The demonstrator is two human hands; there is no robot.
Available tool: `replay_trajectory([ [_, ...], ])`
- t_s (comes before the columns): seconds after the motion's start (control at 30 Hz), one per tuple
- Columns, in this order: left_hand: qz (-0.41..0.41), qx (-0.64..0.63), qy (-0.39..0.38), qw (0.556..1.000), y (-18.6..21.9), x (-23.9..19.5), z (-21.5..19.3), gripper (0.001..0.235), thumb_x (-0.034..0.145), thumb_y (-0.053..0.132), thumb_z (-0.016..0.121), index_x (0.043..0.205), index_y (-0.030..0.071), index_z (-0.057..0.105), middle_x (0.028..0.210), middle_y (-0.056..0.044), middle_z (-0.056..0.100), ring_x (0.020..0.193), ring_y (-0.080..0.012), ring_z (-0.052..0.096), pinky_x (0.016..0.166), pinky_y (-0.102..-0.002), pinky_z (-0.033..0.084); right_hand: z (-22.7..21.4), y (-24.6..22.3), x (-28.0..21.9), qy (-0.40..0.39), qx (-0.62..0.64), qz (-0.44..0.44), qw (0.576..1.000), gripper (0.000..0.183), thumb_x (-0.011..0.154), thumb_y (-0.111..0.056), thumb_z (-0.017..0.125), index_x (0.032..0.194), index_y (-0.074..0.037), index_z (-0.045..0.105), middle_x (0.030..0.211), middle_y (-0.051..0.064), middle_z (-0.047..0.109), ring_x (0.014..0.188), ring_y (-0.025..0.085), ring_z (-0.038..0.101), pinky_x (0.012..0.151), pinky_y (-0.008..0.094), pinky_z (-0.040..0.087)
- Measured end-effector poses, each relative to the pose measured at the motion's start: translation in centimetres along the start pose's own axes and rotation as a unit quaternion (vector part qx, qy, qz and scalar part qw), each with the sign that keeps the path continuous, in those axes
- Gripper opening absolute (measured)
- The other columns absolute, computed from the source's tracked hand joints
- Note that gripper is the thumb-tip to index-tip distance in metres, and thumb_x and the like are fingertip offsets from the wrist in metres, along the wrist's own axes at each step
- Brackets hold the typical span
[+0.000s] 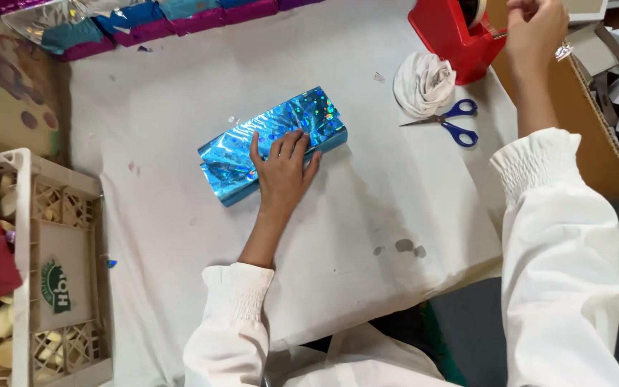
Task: The person wraps a small rectangular box with shiny blue foil paper. They fold the paper around the box, smooth the edges, and secure the folds using clear tape from a red dispenser. The wrapped box is then placed on the table.
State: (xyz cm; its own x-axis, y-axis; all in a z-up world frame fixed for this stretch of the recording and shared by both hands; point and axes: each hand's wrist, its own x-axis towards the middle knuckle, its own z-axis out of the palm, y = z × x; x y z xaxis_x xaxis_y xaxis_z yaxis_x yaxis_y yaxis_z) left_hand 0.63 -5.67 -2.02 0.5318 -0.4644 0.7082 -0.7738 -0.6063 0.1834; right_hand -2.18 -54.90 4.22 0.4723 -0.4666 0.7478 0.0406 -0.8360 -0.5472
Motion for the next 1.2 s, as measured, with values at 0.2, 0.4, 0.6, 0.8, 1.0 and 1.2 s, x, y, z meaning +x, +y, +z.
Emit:
replay_trajectory([
  [0.2, 0.008, 0.021, -0.003, 1.000, 0.2, 0.1, -0.4, 0.035, 0.096, 0.037, 0.074, 0.120, 0.011, 0.072, 0.128, -0.002, 0.067, 0.117, -0.0174, 0.062, 0.122, -0.061, 0.019, 1.5, 11.3, 0.8, -0.041, -0.304, -0.117, 0.945, 0.012, 0.090, -0.019, 0.078, 0.084, -0.010, 0.082, 0.089, 0.013, 0.077, 0.083, 0.034, 0.070, 0.079, 0.045, 0.056],
  [0.4, -0.008, 0.006, -0.002, 1.000, 0.4, 0.0, -0.3, 0.032, 0.097, 0.033, 0.074, 0.121, 0.012, 0.072, 0.129, -0.001, 0.067, 0.119, -0.0167, 0.063, 0.123, -0.060, 0.020, 1.7, 10.4, 1.3, -0.225, -0.172, 0.197, 0.939, 0.041, 0.109, -0.046, 0.071, 0.104, -0.006, 0.077, 0.098, 0.019, 0.074, 0.089, 0.032, 0.071, 0.079, 0.045, 0.053],
  [0.6, -0.012, 0.009, -0.003, 1.000, 0.4, 0.2, -0.4, 0.031, 0.097, 0.033, 0.074, 0.119, 0.012, 0.072, 0.128, 0.000, 0.068, 0.118, -0.0158, 0.063, 0.122, -0.060, 0.019, 2.0, 12.4, 0.9, -0.193, -0.155, 0.138, 0.959, 0.037, 0.104, -0.036, 0.074, 0.103, 0.001, 0.076, 0.096, 0.018, 0.072, 0.083, 0.029, 0.068, 0.072, 0.042, 0.053],
  [0.8, -0.013, 0.003, -0.001, 1.000, 0.3, 0.2, -0.3, 0.031, 0.097, 0.033, 0.074, 0.120, 0.012, 0.072, 0.128, 0.000, 0.068, 0.118, -0.0155, 0.063, 0.122, -0.060, 0.019, 0.8, 9.8, 0.8, -0.205, -0.024, 0.167, 0.964, 0.031, 0.109, -0.031, 0.071, 0.105, -0.001, 0.076, 0.093, 0.009, 0.074, 0.080, 0.013, 0.066, 0.071, 0.032, 0.052],
  [1.0, -0.012, 0.006, 0.001, 1.000, 0.2, -0.1, 0.0, 0.031, 0.097, 0.033, 0.074, 0.120, 0.012, 0.073, 0.127, 0.000, 0.068, 0.118, -0.0152, 0.063, 0.123, -0.060, 0.019, 0.9, 9.8, 0.9, -0.184, -0.044, 0.147, 0.971, 0.023, 0.103, -0.024, 0.078, 0.100, -0.001, 0.078, 0.088, 0.007, 0.074, 0.074, 0.010, 0.066, 0.066, 0.029, 0.052],
  [1.2, -0.011, 0.009, 0.002, 1.000, 0.2, 0.0, -0.2, 0.030, 0.097, 0.033, 0.074, 0.119, 0.012, 0.072, 0.127, 0.000, 0.068, 0.117, -0.0156, 0.063, 0.124, -0.060, 0.018, 0.7, 7.8, 1.9, -0.197, 0.081, 0.280, 0.936, 0.010, 0.095, -0.020, 0.079, 0.090, -0.012, 0.075, 0.091, 0.000, 0.076, 0.071, 0.006, 0.062, 0.061, 0.025, 0.044],
])
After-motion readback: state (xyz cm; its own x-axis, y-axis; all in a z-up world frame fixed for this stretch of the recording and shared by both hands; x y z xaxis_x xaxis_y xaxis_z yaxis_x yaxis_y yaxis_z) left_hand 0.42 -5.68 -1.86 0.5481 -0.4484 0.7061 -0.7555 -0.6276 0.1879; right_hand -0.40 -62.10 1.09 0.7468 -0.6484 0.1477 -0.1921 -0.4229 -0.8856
